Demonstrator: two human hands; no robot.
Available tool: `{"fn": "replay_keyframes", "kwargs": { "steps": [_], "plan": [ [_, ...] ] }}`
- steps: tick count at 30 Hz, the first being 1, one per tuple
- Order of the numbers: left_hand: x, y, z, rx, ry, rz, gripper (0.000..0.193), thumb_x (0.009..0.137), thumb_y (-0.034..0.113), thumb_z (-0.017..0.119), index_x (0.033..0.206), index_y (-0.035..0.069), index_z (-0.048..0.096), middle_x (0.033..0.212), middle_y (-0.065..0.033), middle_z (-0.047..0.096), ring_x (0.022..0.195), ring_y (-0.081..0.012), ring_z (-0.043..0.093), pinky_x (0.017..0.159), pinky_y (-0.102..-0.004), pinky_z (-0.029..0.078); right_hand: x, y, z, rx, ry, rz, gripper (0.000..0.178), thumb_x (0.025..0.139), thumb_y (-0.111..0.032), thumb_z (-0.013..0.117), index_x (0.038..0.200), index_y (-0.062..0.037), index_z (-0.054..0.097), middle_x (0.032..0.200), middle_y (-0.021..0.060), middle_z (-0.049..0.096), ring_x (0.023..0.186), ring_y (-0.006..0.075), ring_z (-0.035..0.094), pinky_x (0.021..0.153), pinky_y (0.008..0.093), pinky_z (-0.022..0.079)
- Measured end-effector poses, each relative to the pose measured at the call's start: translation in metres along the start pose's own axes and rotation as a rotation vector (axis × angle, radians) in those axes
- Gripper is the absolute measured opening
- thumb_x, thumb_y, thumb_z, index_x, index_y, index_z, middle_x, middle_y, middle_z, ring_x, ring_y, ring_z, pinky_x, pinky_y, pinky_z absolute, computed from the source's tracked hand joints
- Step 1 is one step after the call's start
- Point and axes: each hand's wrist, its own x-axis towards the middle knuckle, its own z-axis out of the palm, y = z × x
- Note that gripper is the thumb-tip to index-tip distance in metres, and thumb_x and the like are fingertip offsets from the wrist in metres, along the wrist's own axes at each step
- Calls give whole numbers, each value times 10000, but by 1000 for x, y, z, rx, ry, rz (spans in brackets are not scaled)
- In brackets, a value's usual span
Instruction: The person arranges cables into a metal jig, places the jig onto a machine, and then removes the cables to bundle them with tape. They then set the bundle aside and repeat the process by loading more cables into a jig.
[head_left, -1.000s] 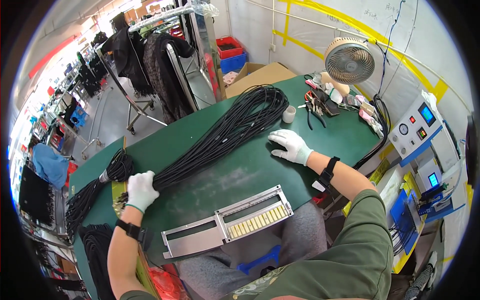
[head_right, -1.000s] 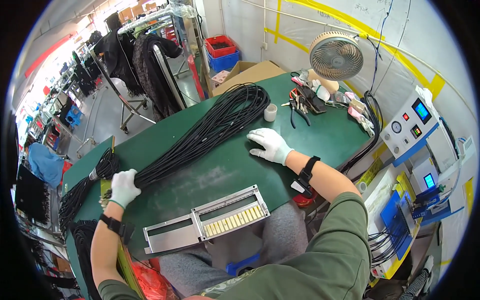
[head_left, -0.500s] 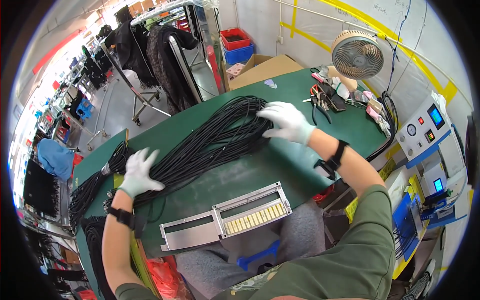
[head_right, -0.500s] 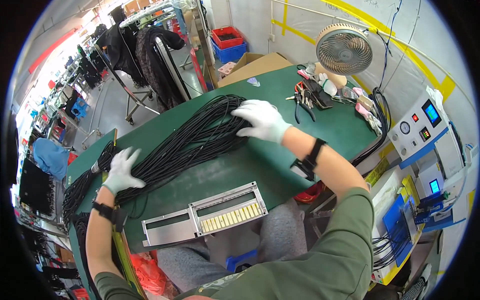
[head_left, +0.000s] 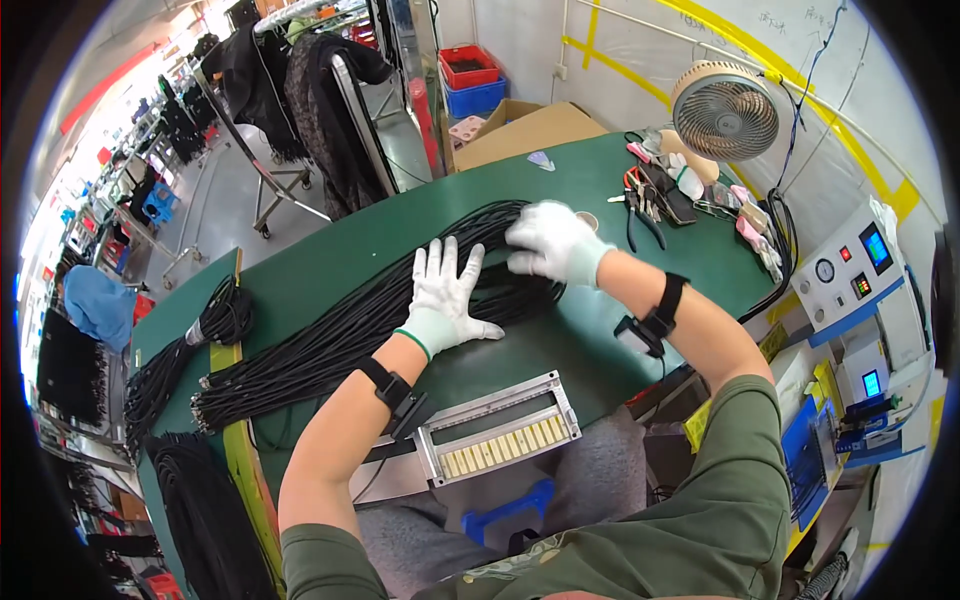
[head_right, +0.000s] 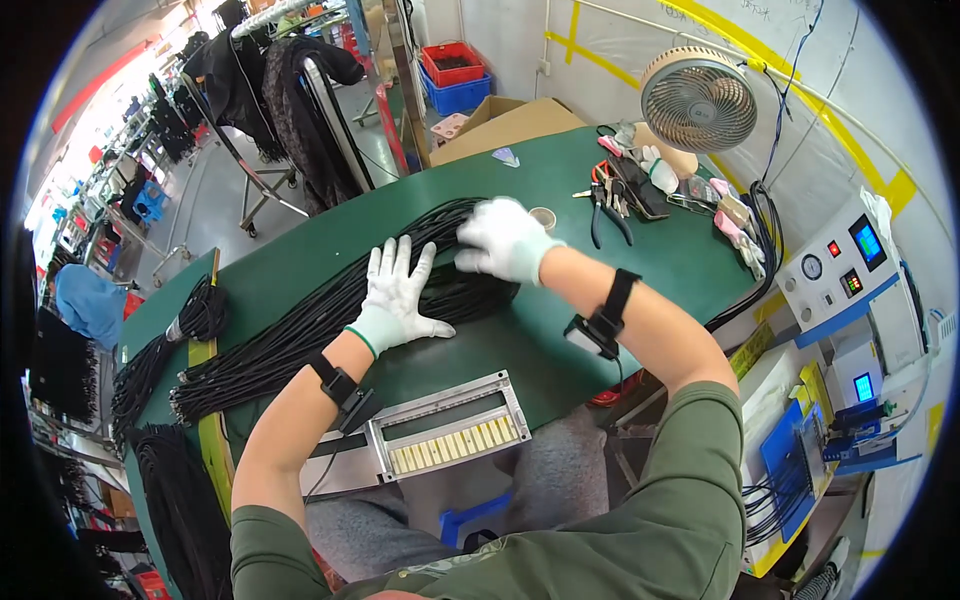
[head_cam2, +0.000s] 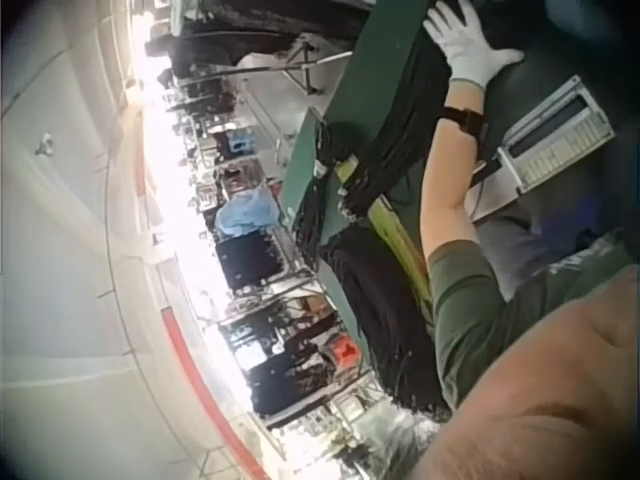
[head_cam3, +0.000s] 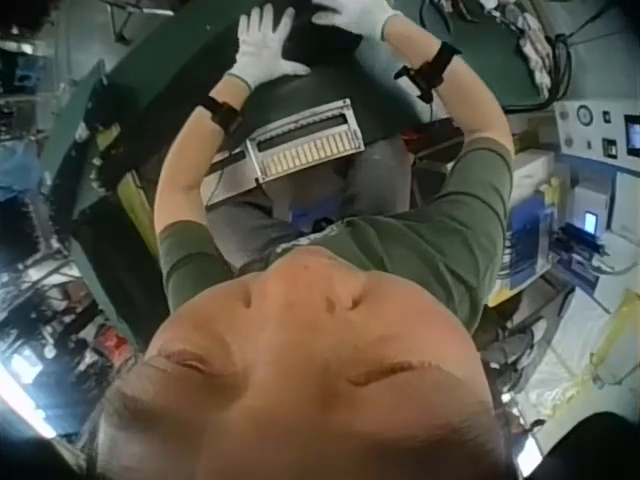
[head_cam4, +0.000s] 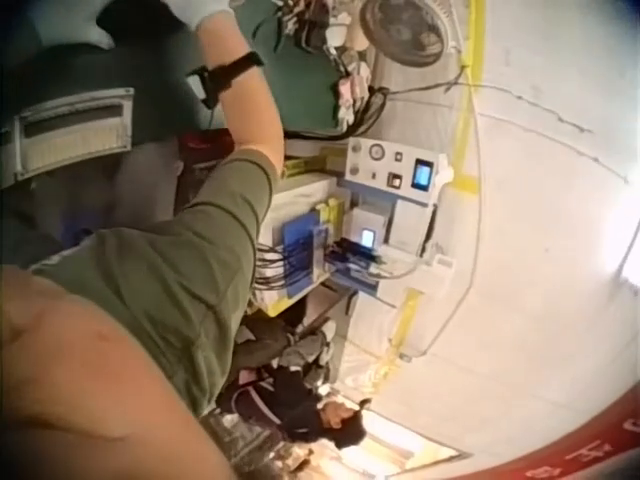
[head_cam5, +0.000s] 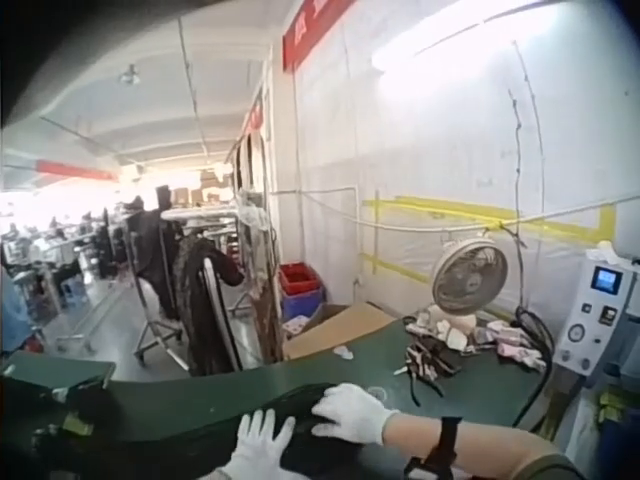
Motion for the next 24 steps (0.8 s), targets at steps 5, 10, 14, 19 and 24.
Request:
{"fn": "replay_keyframes", "kwargs": {
  "steps": [5,10,14,19,24],
  "plan": [
    [12,15,7,-20,-42,30,1345,579,826,689,1592,98,187,1587,-332,176,1480,-499,133,1208,-583,62,61,48,21,-228,474,106,589,908,-584,561,1251,-115,656,1277,112,650,1283,273,535,1114,410,340],
    [18,10,13,11,91,-93,1364,552,812,724,1579,79,207,1543,-316,296,1460,-464,237,1207,-568,122,71,26,0,-27,-131,250,670,912,-596,562,1357,-95,577,1317,140,624,1300,302,521,1093,416,375],
    [20,-15,16,-171,-22,-81,1221,567,736,781,1514,83,371,1439,-227,471,1358,-370,430,1165,-492,291,35,-26,-41,39,-523,281,1025,704,-749,673,1441,-62,484,1303,228,598,1202,361,590,995,415,482],
    [22,7,5,-159,-54,-81,933,640,633,808,1363,101,553,1255,-122,595,1179,-272,568,1035,-415,439,-22,-31,7,-187,-113,111,917,666,-613,750,1334,-15,556,1053,243,666,1008,368,667,896,393,534],
    [15,19,1,-81,-126,-121,624,745,553,775,1172,119,638,1105,-70,621,1057,-234,613,885,-381,507,-8,-36,1,-150,-278,225,797,683,-447,778,1321,-12,581,1083,243,644,1082,320,641,905,397,520]
  ]
}}
